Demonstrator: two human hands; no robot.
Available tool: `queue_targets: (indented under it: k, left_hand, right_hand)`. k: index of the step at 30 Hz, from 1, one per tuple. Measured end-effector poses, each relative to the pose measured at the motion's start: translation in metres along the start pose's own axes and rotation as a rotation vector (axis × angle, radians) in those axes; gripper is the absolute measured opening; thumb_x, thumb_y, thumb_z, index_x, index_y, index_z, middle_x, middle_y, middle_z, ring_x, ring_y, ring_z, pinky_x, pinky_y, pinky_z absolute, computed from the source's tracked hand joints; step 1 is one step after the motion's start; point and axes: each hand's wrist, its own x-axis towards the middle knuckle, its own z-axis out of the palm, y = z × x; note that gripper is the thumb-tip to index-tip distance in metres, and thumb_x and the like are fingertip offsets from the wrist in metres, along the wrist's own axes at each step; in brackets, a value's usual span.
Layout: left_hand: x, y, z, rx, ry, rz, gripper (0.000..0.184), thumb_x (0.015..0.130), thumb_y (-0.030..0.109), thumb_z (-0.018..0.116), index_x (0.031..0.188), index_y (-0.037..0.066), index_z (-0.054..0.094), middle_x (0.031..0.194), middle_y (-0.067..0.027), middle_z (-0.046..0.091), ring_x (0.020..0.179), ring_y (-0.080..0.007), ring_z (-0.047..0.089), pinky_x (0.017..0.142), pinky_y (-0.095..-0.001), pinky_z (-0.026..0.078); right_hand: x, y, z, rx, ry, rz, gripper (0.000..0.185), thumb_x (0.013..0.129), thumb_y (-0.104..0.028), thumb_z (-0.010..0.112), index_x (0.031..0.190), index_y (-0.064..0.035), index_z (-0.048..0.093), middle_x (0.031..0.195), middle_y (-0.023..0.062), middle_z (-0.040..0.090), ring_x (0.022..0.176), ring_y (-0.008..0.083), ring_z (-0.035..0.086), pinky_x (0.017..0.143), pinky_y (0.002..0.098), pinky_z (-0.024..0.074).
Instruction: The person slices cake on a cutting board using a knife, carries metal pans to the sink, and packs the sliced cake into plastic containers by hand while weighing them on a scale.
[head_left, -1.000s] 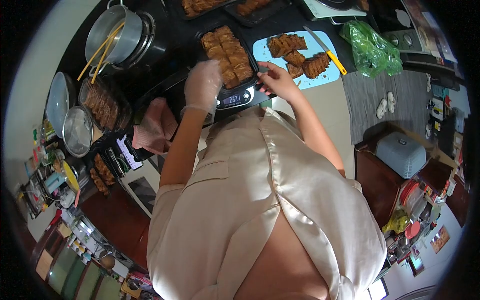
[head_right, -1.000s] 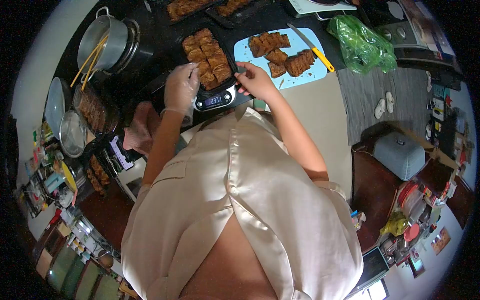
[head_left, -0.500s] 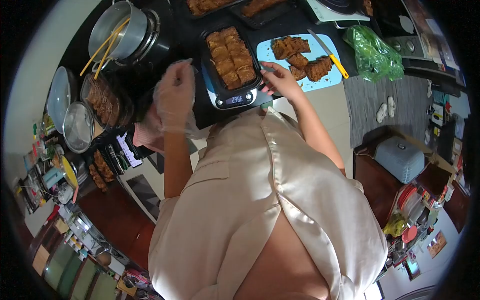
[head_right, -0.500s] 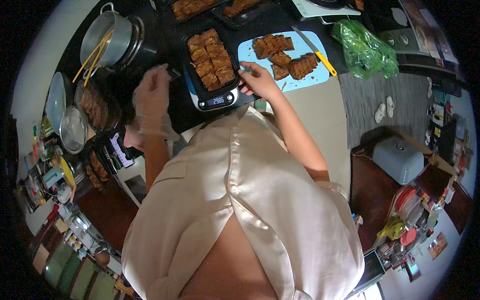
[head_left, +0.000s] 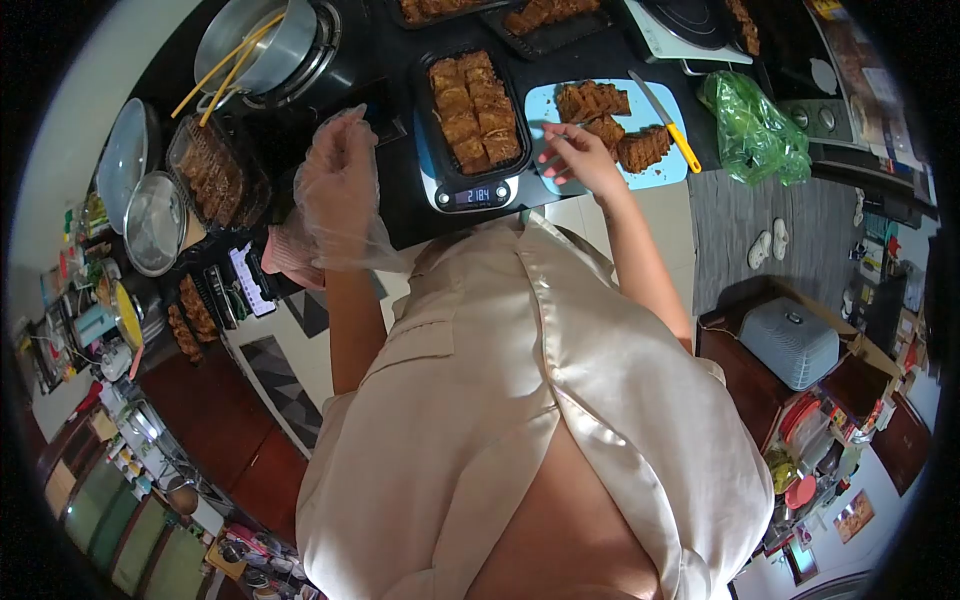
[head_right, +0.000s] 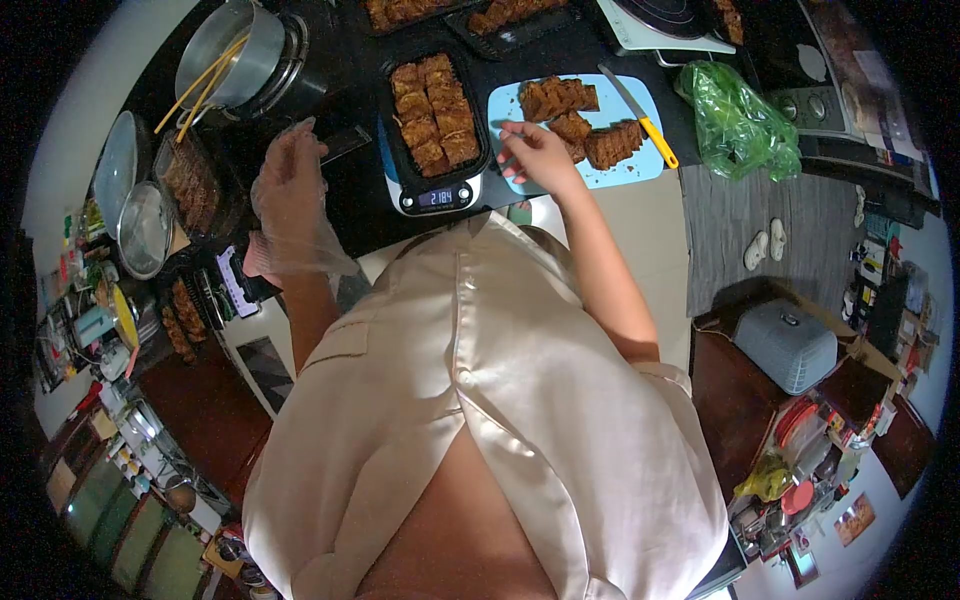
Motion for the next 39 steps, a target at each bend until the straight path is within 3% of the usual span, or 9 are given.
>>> queue_targets:
  k: [5,18,20,23,25,27,32,34,39]
  left_hand:
    - [0.000,0.003,0.001,0.087,0.000,0.026,0.020,0.087,0.013,0.058,0.104,0.005,0.065,0.081,-0.0028,0.064,0.074,-0.0073,0.059,0.069,-0.0205,0.046]
    - [-0.010,0.013,-0.003,-0.021,-0.017,-0.155,0.018,0.088,0.015,0.058,0.103,0.007,0.065,0.080,0.0005,0.063,0.071,-0.0037,0.055,0.062,-0.0167,0.043]
    - [-0.010,0.011,-0.003,-0.034,-0.024,-0.157,0.018,0.088,0.015,0.058,0.103,0.007,0.065,0.079,0.0007,0.062,0.070,-0.0036,0.054,0.061,-0.0167,0.043]
    - [-0.010,-0.003,-0.002,0.004,-0.003,-0.084,0.019,0.087,0.015,0.058,0.102,0.007,0.065,0.077,-0.0010,0.063,0.070,-0.0060,0.056,0.063,-0.0195,0.045]
    - [-0.011,-0.009,-0.004,0.026,-0.002,-0.014,0.016,0.088,0.018,0.058,0.099,0.010,0.067,0.074,0.0016,0.062,0.056,-0.0026,0.049,0.047,-0.0185,0.037]
    - [-0.012,-0.011,-0.009,0.031,0.011,-0.021,0.017,0.088,0.018,0.058,0.100,0.009,0.067,0.075,0.0014,0.062,0.056,-0.0025,0.048,0.047,-0.0183,0.037]
    - [-0.010,-0.023,-0.018,-0.059,0.042,-0.037,0.018,0.089,0.019,0.058,0.101,0.009,0.065,0.076,0.0006,0.062,0.053,-0.0023,0.047,0.046,-0.0175,0.035]
    - [-0.010,-0.020,-0.025,-0.054,0.071,-0.064,0.018,0.087,0.014,0.058,0.103,0.007,0.065,0.080,-0.0035,0.065,0.071,-0.0093,0.060,0.063,-0.0219,0.047]
    - [-0.012,-0.003,-0.034,-0.099,0.080,-0.144,0.017,0.087,0.012,0.058,0.102,0.006,0.065,0.079,-0.0023,0.064,0.061,-0.0051,0.055,0.051,-0.0189,0.042]
  right_hand:
    - [-0.003,0.008,0.023,-0.056,-0.060,0.015,0.048,0.089,-0.022,0.058,0.131,-0.0031,0.042,0.080,0.0072,0.063,0.059,0.0107,0.061,0.049,0.0201,0.0469]
    - [0.002,0.014,0.035,-0.018,-0.086,0.066,0.045,0.089,-0.014,0.055,0.130,-0.0037,0.041,0.082,0.0079,0.063,0.059,0.0121,0.062,0.049,0.0206,0.0498]
    - [0.002,0.015,0.037,-0.010,-0.124,0.072,0.043,0.090,-0.011,0.051,0.131,-0.0033,0.041,0.086,0.0101,0.063,0.061,0.0151,0.064,0.050,0.0220,0.0511]
    - [0.001,0.014,0.041,0.206,-0.003,-0.030,0.042,0.090,-0.003,0.043,0.132,-0.0028,0.041,0.092,0.0136,0.063,0.065,0.0213,0.066,0.055,0.0274,0.0540]
    - [0.003,0.011,0.030,0.211,0.009,-0.094,0.039,0.090,-0.004,0.043,0.129,-0.0025,0.045,0.087,0.0135,0.064,0.064,0.0209,0.066,0.056,0.0281,0.0544]
    - [0.005,0.006,0.015,0.221,0.001,-0.133,0.038,0.089,-0.004,0.043,0.127,-0.0026,0.046,0.082,0.0127,0.064,0.061,0.0203,0.065,0.055,0.0276,0.0541]
    - [0.009,-0.029,-0.027,0.259,-0.077,-0.141,0.040,0.087,-0.006,0.045,0.126,-0.0020,0.049,0.082,0.0104,0.064,0.054,0.0190,0.062,0.050,0.0270,0.0539]
    - [0.017,-0.058,-0.037,0.220,-0.201,-0.141,0.040,0.085,-0.007,0.046,0.124,0.0000,0.051,0.089,0.0091,0.064,0.051,0.0149,0.060,0.046,0.0242,0.0520]
    - [0.064,-0.128,0.006,-0.127,-0.396,-0.150,0.038,0.084,-0.012,0.050,0.120,0.0000,0.054,0.079,0.0057,0.063,0.049,0.0107,0.057,0.042,0.0219,0.0466]
